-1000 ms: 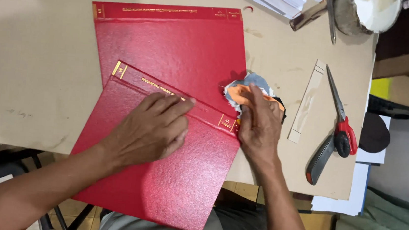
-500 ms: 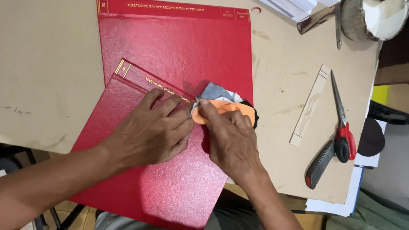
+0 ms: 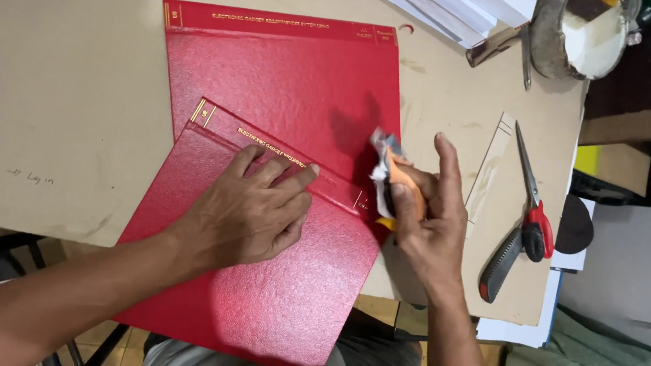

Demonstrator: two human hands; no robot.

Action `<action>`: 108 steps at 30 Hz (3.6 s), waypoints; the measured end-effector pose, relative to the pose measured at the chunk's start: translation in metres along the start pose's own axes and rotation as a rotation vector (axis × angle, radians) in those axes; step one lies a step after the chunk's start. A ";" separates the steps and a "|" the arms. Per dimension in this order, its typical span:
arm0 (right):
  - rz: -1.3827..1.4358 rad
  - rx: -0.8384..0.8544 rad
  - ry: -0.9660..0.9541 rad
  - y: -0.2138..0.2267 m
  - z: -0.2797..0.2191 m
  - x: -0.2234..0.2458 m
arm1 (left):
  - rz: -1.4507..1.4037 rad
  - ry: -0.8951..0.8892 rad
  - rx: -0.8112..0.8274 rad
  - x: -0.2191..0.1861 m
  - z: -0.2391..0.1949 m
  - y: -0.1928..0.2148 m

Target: Creating a template for a book spine by cutting and applying materials to a red book cover using manual tools.

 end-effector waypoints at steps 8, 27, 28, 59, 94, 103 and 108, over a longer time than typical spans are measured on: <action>-0.596 0.122 0.319 -0.047 -0.013 -0.020 | 0.013 0.027 0.025 0.000 -0.002 -0.008; 0.128 -0.038 -0.180 -0.020 -0.018 0.007 | -0.093 -0.089 0.004 -0.003 -0.011 -0.015; 0.127 -0.034 -0.180 -0.023 -0.020 0.000 | -0.093 -0.086 0.004 -0.003 -0.009 -0.012; -0.180 0.134 0.092 -0.050 0.013 0.029 | -0.334 0.258 0.170 0.015 -0.022 -0.017; -0.457 0.256 -0.064 -0.036 -0.004 -0.007 | -0.462 0.183 0.230 0.017 -0.010 0.008; -0.650 0.351 0.152 -0.027 -0.011 0.003 | -0.392 0.125 0.158 0.012 -0.004 0.017; -0.519 0.095 -0.041 0.003 -0.036 -0.038 | -0.407 0.468 0.689 -0.022 0.016 0.035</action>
Point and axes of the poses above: each hand's wrist, its own z-axis towards the middle knuckle, its own y-axis out of the back of the hand, x = y × z, the point moved 3 cm from there along z, towards the middle knuckle, and after that the axes turned 8 degrees about x, right-handed, at the moved point
